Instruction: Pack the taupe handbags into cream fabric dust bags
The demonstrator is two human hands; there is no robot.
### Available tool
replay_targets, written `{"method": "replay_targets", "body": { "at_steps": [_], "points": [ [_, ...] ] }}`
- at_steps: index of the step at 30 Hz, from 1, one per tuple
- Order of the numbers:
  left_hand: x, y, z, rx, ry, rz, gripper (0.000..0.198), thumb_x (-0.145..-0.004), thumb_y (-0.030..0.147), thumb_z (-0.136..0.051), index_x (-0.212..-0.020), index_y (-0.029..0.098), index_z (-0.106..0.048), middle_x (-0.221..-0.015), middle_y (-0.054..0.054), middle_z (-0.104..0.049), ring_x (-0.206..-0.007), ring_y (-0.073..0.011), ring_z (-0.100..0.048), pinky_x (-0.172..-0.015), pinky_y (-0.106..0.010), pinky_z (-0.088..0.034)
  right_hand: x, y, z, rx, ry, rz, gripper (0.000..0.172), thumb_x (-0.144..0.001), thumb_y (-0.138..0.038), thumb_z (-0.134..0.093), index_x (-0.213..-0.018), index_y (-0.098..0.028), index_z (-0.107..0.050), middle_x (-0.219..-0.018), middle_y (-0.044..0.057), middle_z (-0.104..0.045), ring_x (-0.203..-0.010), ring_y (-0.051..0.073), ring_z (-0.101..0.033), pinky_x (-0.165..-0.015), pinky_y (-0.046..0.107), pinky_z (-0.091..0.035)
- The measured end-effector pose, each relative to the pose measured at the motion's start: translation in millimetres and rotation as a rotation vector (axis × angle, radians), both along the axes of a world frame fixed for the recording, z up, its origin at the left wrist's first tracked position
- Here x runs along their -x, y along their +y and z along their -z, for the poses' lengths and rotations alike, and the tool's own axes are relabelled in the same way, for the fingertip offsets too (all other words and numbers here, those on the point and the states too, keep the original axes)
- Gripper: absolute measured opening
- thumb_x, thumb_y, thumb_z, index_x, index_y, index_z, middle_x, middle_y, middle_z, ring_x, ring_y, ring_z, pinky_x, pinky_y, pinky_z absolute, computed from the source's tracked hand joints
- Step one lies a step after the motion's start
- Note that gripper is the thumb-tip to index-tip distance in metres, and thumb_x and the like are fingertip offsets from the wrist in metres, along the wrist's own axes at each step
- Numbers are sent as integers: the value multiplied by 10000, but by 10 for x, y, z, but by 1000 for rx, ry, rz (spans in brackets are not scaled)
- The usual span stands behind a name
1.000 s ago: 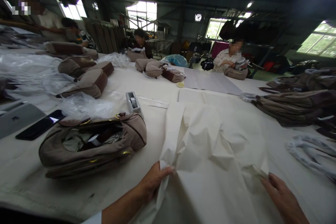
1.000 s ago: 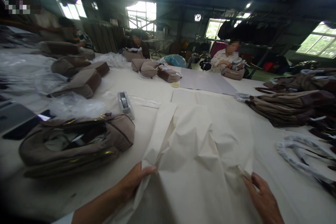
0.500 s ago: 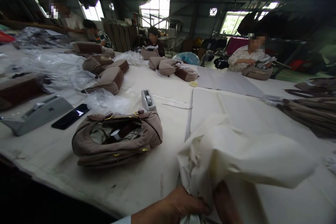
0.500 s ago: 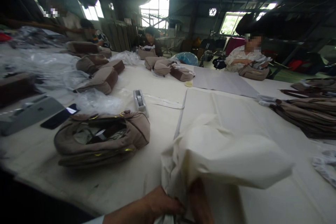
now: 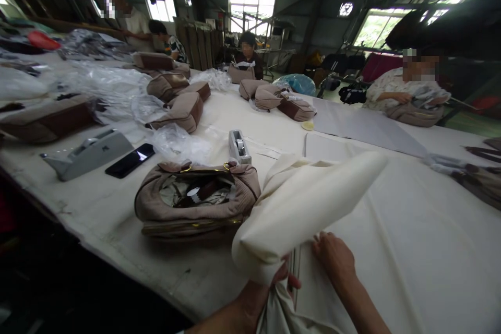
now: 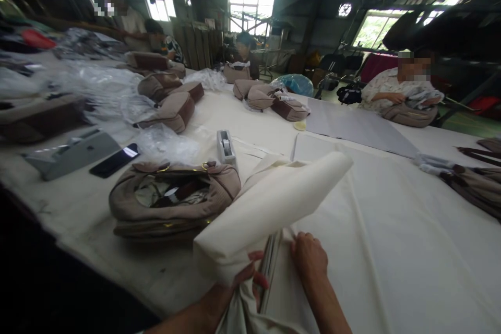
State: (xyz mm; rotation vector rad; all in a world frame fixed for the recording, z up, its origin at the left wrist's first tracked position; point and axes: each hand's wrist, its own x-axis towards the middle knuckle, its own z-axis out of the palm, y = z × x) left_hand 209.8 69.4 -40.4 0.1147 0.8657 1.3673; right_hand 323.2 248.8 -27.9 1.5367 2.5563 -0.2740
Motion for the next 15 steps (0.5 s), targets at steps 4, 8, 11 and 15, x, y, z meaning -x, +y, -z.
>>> {"method": "replay_targets", "body": {
  "at_steps": [4,8,11,15],
  "points": [
    [17,102,-239,-12,-112,-14,834,-612,544,-719,-1272,163,-381,-790,-40,-660,-517,-156,-578,-508,-258,-430,-177,188,-49,3,-56,17,252,-837,-288,-394,-683,-190,-568,-726,79,-654,-729,231,-629,-625,307,-422],
    [4,148,-312,1,-118,-14,789,-634,500,-716,-1256,158,-370,-745,-14,-650,-503,-141,-569,-500,-243,-410,-144,149,-78,-37,-9,22,352,-874,-410,-327,-951,-165,-569,-935,95,-655,-844,215,-623,-682,296,-443],
    [-38,184,-315,8,-104,-15,764,-626,498,-720,-1225,156,-390,-717,-10,-645,-503,-139,-564,-504,-241,-411,60,22,-15,-73,3,-36,393,-818,-416,-428,-1044,-118,-547,-1083,170,-592,-1021,313,-556,-733,366,-445],
    [-33,185,-329,11,-115,-19,701,-628,490,-720,-1164,158,-411,-718,-18,-643,-512,-136,-559,-505,-242,-414,161,63,27,-20,9,-35,186,-758,-217,-439,-799,-143,-605,-864,162,-644,-828,298,-614,-658,365,-425]
  ]
}}
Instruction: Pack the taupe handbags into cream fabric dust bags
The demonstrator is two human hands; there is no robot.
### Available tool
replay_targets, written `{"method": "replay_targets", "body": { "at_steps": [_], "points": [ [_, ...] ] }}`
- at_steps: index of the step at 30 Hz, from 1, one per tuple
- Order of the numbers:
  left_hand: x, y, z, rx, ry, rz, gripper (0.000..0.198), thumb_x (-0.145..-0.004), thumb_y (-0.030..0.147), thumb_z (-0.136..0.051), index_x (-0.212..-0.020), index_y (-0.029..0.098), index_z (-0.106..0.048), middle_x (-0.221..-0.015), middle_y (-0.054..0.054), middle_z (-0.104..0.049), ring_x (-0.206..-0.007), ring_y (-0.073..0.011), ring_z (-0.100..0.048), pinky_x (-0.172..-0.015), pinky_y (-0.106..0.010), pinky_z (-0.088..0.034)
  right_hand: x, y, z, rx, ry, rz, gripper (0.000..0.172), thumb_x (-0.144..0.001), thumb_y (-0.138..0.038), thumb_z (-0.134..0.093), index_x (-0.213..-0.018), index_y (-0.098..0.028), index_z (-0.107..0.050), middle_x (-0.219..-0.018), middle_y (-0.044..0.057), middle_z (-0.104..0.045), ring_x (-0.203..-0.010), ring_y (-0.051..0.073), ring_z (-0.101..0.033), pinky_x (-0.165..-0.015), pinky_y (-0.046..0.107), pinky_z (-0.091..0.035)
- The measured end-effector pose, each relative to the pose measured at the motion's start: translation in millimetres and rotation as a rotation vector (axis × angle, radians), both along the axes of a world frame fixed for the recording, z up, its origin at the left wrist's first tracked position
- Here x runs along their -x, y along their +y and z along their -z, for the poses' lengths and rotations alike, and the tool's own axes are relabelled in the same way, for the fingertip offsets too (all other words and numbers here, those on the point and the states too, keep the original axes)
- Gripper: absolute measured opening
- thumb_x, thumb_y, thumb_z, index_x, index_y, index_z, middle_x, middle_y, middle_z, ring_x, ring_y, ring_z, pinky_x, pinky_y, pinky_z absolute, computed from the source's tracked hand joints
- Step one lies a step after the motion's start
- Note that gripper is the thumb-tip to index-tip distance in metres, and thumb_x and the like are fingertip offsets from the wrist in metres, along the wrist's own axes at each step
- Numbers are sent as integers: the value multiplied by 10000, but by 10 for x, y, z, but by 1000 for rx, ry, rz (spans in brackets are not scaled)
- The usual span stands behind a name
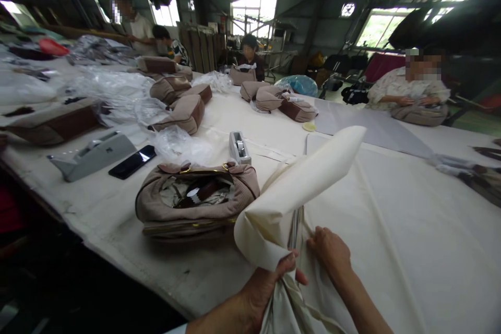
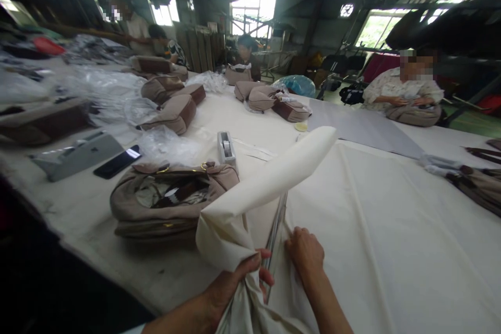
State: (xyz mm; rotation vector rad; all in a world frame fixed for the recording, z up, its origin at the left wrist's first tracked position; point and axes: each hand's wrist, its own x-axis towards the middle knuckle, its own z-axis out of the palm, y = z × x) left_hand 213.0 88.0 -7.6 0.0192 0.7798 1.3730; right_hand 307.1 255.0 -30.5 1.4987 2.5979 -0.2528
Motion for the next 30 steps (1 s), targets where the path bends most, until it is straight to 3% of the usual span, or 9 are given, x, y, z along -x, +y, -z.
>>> {"method": "replay_targets", "body": {
  "at_steps": [7,13,20,24,30],
  "points": [
    [40,1,-15,8,12,36,612,-628,462,-710,-1107,190,-441,-718,-16,-635,-515,-146,-565,-552,-272,-434,-378,353,75,242,268,99,265,-757,-347,-423,-641,-196,-606,-569,16,-629,-587,170,-596,-563,245,-402],
    [66,35,-8,3,21,69,621,-614,483,-700,-1110,183,-478,-735,-28,-643,-530,-163,-577,-566,-278,-424,-594,439,126,442,523,212,276,-678,-427,-495,-583,-185,-586,-516,-9,-580,-514,149,-542,-508,234,-403],
    [75,31,-71,-42,30,112,607,-610,468,-697,-1101,169,-500,-741,-41,-648,-531,-169,-585,-569,-281,-434,-719,482,-40,748,723,284,300,-647,-467,-593,-617,-171,-554,-577,-4,-564,-580,151,-551,-602,272,-474],
    [52,35,-171,-73,27,124,574,-601,451,-698,-1073,175,-524,-740,-43,-652,-511,-157,-577,-547,-269,-427,-765,523,-129,786,770,264,289,-658,-450,-618,-644,-166,-570,-617,-11,-553,-606,137,-542,-661,282,-487],
    [40,14,-248,-90,28,156,521,-604,417,-695,-1048,188,-547,-749,-43,-657,-529,-150,-577,-523,-248,-406,-851,594,-177,737,670,214,293,-636,-446,-625,-613,-159,-574,-560,-11,-532,-573,139,-550,-586,257,-470]
  ]
}}
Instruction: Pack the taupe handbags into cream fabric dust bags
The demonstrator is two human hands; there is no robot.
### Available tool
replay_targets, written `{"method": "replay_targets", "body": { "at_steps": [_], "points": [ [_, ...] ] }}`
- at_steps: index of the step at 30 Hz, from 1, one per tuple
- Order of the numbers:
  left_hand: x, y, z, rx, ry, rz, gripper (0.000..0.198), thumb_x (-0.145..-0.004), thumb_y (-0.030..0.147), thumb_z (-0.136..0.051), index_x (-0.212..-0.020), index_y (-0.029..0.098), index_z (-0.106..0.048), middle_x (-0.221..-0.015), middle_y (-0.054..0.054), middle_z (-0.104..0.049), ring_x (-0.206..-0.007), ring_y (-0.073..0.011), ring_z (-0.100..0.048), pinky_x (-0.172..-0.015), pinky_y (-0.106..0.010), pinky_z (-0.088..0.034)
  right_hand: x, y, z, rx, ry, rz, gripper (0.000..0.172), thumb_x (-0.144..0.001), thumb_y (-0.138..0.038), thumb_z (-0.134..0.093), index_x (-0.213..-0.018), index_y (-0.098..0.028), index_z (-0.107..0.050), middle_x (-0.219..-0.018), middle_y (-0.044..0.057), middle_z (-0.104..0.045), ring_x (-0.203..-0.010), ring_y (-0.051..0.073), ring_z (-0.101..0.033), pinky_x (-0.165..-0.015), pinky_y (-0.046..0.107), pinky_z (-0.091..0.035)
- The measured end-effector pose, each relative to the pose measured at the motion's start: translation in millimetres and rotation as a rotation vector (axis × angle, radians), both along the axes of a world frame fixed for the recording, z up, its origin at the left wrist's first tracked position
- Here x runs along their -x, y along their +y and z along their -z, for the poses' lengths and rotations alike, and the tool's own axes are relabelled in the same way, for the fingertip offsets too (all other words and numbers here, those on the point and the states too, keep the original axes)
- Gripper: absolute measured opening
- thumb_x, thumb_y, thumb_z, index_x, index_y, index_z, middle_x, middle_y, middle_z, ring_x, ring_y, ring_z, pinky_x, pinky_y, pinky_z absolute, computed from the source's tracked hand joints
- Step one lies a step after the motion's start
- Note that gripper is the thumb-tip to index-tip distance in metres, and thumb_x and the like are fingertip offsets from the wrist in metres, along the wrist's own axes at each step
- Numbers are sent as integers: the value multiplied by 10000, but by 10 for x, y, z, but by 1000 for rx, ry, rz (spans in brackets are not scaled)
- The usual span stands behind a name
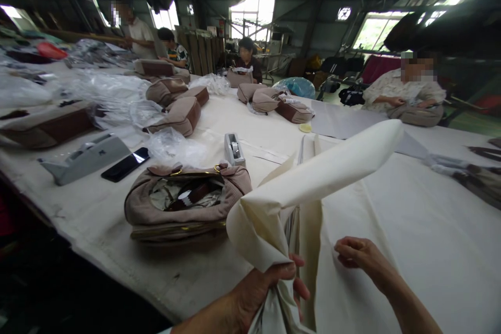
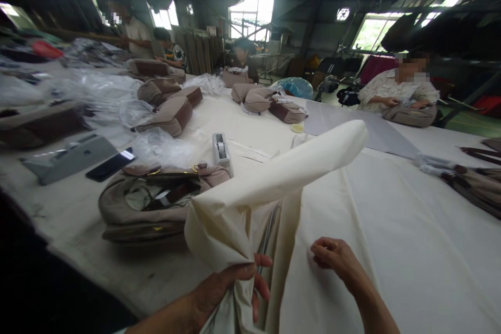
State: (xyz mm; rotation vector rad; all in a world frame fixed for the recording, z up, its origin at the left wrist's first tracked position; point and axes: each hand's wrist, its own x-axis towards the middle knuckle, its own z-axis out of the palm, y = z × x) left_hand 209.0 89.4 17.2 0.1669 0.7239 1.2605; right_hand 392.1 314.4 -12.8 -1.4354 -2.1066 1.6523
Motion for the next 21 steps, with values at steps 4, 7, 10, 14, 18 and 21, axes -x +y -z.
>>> {"method": "replay_targets", "body": {
  "at_steps": [4,7,10,14,18,21],
  "points": [
    [-13,-12,4,-19,-15,2,517,-625,405,-685,-1070,186,-540,-759,-46,-653,-541,-147,-582,-543,-245,-405,65,25,4,-178,-99,-31,329,-715,-484,-487,-694,-164,-559,-668,43,-593,-684,195,-613,-636,302,-507],
    [-38,-17,6,-5,-1,-3,524,-622,411,-684,-1072,184,-544,-760,-49,-650,-538,-152,-578,-552,-255,-403,310,-37,72,-444,-184,-86,394,-772,-456,-434,-951,-136,-581,-985,127,-621,-939,251,-594,-787,360,-489],
    [-39,-36,5,-6,2,-12,511,-625,419,-678,-1062,186,-552,-757,-43,-645,-537,-153,-576,-539,-251,-388,564,-96,180,-676,-278,-218,499,-713,-295,-563,-1191,-164,-510,-1268,119,-505,-1160,290,-460,-909,406,-422],
    [36,-82,20,-12,13,-30,484,-632,416,-673,-1041,186,-556,-760,-42,-644,-530,-146,-567,-521,-244,-370,510,31,239,-794,-503,-283,437,-748,-190,-532,-1180,-122,-529,-1143,152,-567,-1049,331,-529,-752,442,-489],
    [96,-103,66,21,8,-34,495,-625,426,-672,-1043,188,-558,-765,-38,-640,-532,-145,-560,-538,-250,-373,292,176,206,-912,-673,-339,580,-795,-100,-453,-1369,-112,-370,-1260,186,-511,-1058,316,-550,-700,401,-522],
    [90,-91,109,22,-10,-37,497,-623,419,-668,-1043,178,-555,-761,-39,-637,-548,-150,-575,-549,-255,-385,302,142,218,-1024,-733,-466,769,-784,16,-344,-1443,-351,-194,-1458,98,-334,-1059,310,-563,-614,386,-536]
  ]
}}
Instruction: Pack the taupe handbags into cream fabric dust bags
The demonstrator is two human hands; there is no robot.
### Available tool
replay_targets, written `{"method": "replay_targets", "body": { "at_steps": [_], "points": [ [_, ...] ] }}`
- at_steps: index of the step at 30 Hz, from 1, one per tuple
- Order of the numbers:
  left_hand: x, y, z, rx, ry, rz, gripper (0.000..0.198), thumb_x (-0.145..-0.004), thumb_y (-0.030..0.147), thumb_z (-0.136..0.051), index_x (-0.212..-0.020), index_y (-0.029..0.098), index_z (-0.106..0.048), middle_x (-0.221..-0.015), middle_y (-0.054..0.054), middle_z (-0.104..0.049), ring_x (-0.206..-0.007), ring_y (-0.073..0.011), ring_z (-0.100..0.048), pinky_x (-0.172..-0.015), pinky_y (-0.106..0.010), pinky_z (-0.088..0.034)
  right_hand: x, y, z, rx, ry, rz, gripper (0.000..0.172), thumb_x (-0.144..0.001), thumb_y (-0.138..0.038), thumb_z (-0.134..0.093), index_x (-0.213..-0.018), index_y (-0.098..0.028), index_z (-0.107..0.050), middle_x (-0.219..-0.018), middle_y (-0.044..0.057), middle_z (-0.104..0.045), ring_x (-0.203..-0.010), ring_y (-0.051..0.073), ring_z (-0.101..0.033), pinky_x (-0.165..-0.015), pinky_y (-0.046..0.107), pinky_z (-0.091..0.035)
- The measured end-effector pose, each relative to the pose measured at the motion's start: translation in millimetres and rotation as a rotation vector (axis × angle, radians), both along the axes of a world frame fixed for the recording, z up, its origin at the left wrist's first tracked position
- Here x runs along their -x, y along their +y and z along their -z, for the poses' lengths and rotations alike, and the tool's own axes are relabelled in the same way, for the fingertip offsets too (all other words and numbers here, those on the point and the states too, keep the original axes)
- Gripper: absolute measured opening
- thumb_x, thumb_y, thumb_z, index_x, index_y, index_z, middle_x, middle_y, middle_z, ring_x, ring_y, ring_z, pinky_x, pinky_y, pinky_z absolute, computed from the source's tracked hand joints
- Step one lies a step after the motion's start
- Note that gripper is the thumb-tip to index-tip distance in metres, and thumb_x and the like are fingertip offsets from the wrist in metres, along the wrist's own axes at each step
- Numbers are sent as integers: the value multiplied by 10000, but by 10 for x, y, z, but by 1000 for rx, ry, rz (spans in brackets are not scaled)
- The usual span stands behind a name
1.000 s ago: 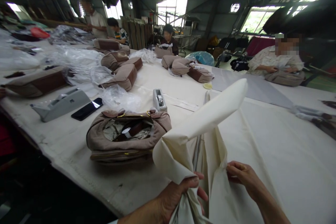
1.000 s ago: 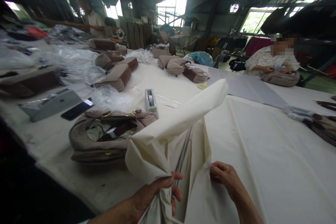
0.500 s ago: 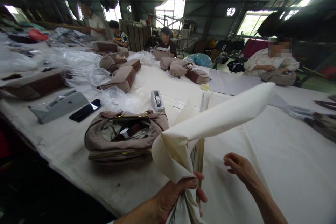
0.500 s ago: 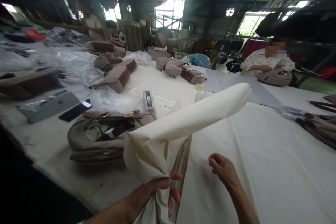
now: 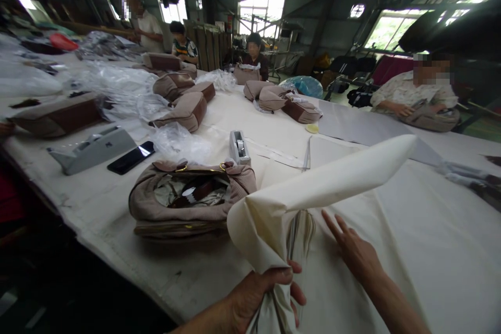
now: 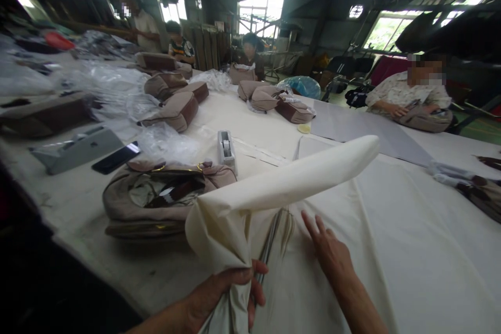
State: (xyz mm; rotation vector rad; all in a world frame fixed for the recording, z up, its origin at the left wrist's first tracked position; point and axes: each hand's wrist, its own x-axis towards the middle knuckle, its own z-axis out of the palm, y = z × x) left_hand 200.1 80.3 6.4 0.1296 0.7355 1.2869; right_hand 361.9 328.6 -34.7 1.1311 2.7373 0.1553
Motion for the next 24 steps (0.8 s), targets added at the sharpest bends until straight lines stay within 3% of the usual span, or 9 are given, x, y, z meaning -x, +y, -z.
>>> {"method": "replay_targets", "body": {
  "at_steps": [3,6,8,15,20,24],
  "points": [
    [-14,6,43,8,-9,-32,488,-626,404,-656,-1036,161,-549,-736,-36,-640,-531,-147,-580,-540,-254,-397,20,-37,52,-123,-53,-201,816,-780,53,-322,-1415,-446,-203,-1461,76,-342,-750,201,-654,-525,315,-540],
    [-15,1,87,12,-18,-42,469,-631,382,-646,-1029,156,-543,-726,-33,-648,-519,-145,-587,-527,-251,-407,-60,-1,105,-289,21,-462,796,-807,0,-379,-1441,-408,-123,-1393,109,-443,-533,103,-598,-450,233,-525],
    [-13,0,109,9,-26,-40,456,-634,373,-642,-1021,153,-542,-719,-34,-652,-516,-151,-595,-524,-253,-414,-131,42,139,-359,46,-558,806,-805,-12,-397,-1451,-382,-87,-1372,122,-467,-482,87,-566,-413,216,-510],
    [-13,0,132,-17,-39,-45,412,-664,346,-627,-1018,151,-547,-722,-32,-655,-514,-147,-602,-531,-258,-434,-220,98,285,-508,-61,-658,847,-648,113,-389,-1369,-331,-379,-1314,159,-514,-472,92,-562,-377,229,-498],
    [-19,16,171,-13,-50,-33,430,-661,355,-638,-1026,152,-538,-724,-31,-655,-520,-140,-606,-522,-243,-432,-210,36,256,-588,-37,-694,850,-665,96,-364,-1369,-381,-346,-1314,138,-511,-476,105,-552,-346,227,-479],
    [-18,31,189,20,-48,-33,490,-615,384,-668,-1019,141,-534,-710,-32,-653,-507,-141,-598,-499,-235,-416,-277,41,224,-561,-26,-783,714,-667,95,-382,-1224,-333,-510,-1139,70,-617,-601,160,-610,-350,221,-490]
  ]
}}
